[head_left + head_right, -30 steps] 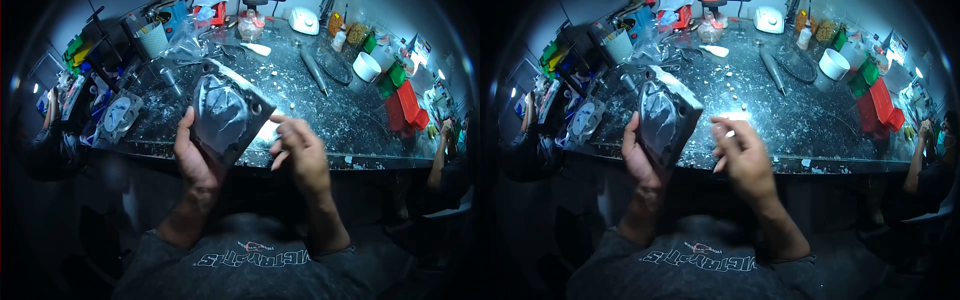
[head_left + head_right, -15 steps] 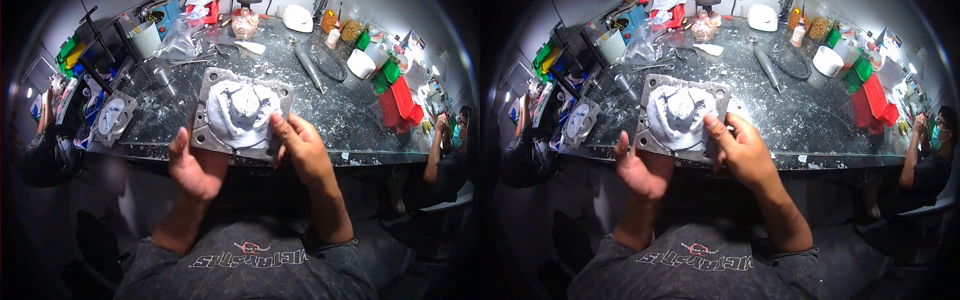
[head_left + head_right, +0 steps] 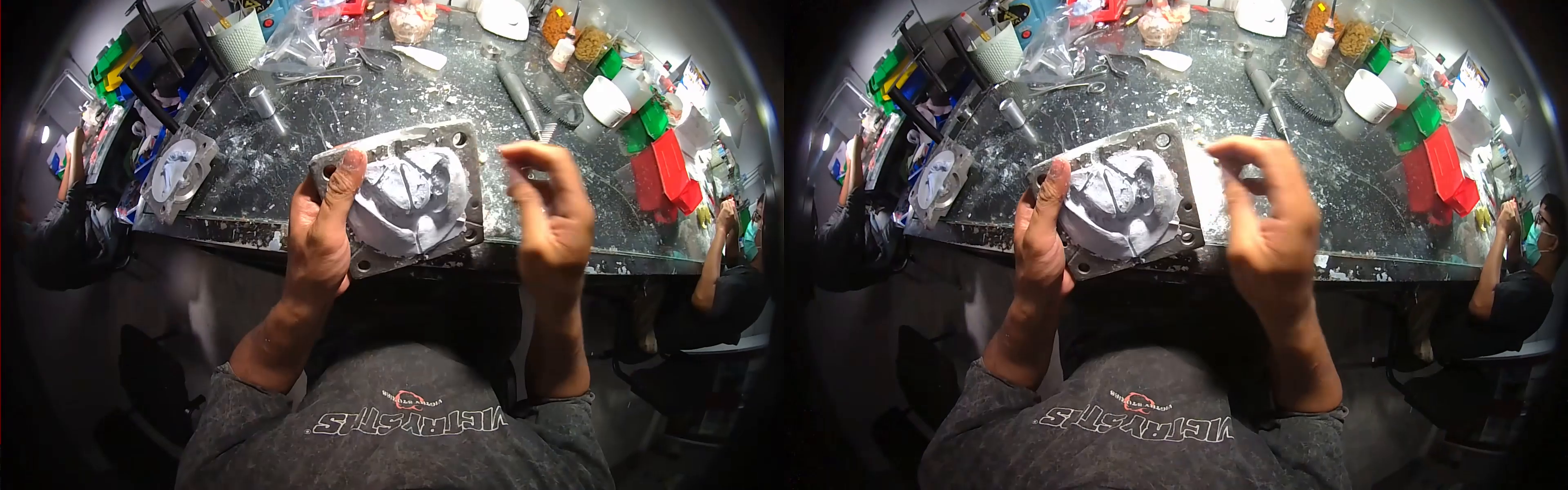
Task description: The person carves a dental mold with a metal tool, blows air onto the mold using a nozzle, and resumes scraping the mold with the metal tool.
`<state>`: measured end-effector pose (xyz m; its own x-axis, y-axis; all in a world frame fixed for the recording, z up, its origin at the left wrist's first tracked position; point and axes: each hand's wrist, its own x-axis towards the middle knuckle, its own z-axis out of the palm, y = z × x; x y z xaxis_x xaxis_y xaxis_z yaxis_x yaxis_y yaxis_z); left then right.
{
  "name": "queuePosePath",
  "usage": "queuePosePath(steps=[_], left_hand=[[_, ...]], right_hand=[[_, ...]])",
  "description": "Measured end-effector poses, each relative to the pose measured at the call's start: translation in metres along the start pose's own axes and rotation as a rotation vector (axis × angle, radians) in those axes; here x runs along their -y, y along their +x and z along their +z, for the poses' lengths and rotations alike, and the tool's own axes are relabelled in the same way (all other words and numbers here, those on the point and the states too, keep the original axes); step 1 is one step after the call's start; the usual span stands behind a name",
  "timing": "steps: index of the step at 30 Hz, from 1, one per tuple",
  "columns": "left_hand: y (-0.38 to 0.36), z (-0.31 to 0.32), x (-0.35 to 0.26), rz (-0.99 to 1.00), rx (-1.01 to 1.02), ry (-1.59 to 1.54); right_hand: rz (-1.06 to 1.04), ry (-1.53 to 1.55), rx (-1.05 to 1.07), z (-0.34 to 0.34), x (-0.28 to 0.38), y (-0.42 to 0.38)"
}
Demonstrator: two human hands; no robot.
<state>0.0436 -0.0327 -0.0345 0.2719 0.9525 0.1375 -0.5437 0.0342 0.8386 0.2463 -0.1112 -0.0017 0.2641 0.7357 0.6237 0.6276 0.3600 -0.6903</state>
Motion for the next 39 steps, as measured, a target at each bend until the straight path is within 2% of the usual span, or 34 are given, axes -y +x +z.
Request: queuePosePath(steps=[2,4,6,7,10,12,13,17,20,23,28,31,39], left_hand=[[0.004,0.001,-0.003,-0.019,0.012,0.014],[0.008,-0.003,-0.002,0.070,0.021,0.163],[0.008,-0.002,0.001,0.080,0.004,0.189],[0.005,0.000,0.001,0.139,-0.028,0.200],[-0.003,-0.002,0.001,0.217,-0.071,0.273],[-0.006,-0.009,0.004,0.286,-0.015,0.304],[-0.006,-0.008,0.003,0.248,-0.019,0.289],[-0.004,-0.010,0.006,0.264,-0.007,0.265],[-0.004,-0.003,0.004,0.289,-0.054,0.226],[-0.004,-0.003,0.003,0.294,-0.045,0.255],[-0.004,-0.003,0.004,0.279,-0.059,0.240],[-0.001,-0.002,0.002,0.223,-0.081,0.230],[0.000,-0.007,0.003,0.221,-0.050,0.265]], right_hand=[[0.029,0.221,0.011,-0.007,0.003,-0.005],[0.012,0.345,0.154,-0.007,0.003,-0.015],[0.035,0.137,0.160,-0.002,0.017,-0.024],[-0.079,0.105,0.152,-0.001,0.011,-0.026],[-0.024,-0.078,0.238,-0.008,0.022,-0.022],[-0.025,-0.095,0.274,-0.009,0.030,-0.019],[-0.038,-0.119,0.307,-0.009,0.031,-0.018],[-0.051,-0.121,0.293,-0.007,0.028,-0.017],[-0.038,0.011,0.274,-0.007,0.022,-0.016],[0.066,0.052,0.338,-0.012,0.025,-0.014],[-0.130,-0.102,0.355,-0.011,0.019,-0.011],[-0.155,-0.094,0.345,-0.008,0.016,-0.008],[-0.087,-0.084,0.327,-0.006,0.025,-0.007]])
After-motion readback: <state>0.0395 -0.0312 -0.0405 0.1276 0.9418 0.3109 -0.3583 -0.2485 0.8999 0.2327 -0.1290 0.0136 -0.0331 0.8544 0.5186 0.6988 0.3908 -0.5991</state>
